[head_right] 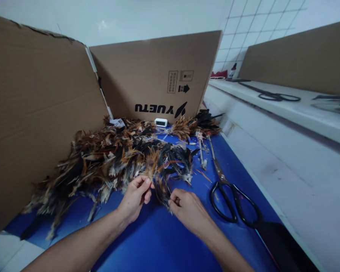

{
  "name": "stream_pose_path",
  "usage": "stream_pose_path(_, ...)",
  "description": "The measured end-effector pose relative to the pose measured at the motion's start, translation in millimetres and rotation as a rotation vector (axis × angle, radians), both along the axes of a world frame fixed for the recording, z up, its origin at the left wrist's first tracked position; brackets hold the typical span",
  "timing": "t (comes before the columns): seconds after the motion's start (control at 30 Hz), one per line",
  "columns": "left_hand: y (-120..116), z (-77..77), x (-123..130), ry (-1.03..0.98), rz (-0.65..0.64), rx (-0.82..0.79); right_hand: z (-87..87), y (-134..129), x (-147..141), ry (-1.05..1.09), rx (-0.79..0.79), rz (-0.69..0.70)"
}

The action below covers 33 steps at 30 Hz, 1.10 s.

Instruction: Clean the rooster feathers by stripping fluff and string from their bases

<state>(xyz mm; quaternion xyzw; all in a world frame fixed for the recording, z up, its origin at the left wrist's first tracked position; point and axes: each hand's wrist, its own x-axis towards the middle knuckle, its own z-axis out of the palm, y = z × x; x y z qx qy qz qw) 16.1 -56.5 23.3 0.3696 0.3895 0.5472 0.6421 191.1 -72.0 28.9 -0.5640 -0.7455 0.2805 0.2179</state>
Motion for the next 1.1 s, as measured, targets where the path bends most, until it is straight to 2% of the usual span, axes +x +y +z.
stream_pose_path(0.27,-0.8,2.6,0.4,-0.001,-0.003,-0.012,-5.8,6.7,6.9,0.131,-0.021,-0.079)
stream_pose_path(0.37,0.3,0.4,0.0,-0.002,0.001,0.000,-6.2,8.4,7.4,0.093,0.034,-0.108)
stream_pose_path(0.43,1.2,-1.1,-0.3,-0.002,0.003,0.008,-3.6,7.1,6.1,0.013,0.124,-0.111)
stream_pose_path(0.53,1.8,-2.4,-0.7,0.000,0.006,0.015,2.2,1.3,2.0,-0.068,0.248,-0.008)
stream_pose_path(0.63,1.7,-2.6,-1.0,-0.003,0.010,0.020,2.7,-4.4,-1.4,-0.155,0.243,0.123)
stream_pose_path(0.8,2.5,-2.7,-1.7,0.000,0.019,-0.006,-4.7,-3.8,-1.3,-0.269,0.185,0.133)
stream_pose_path(0.93,3.7,-2.4,-2.2,0.000,0.014,-0.011,-1.4,-1.0,0.3,-0.135,0.130,0.106)
stream_pose_path(1.1,3.4,-2.2,-2.1,-0.008,0.001,-0.013,-3.3,3.6,2.9,0.253,-0.019,-0.010)
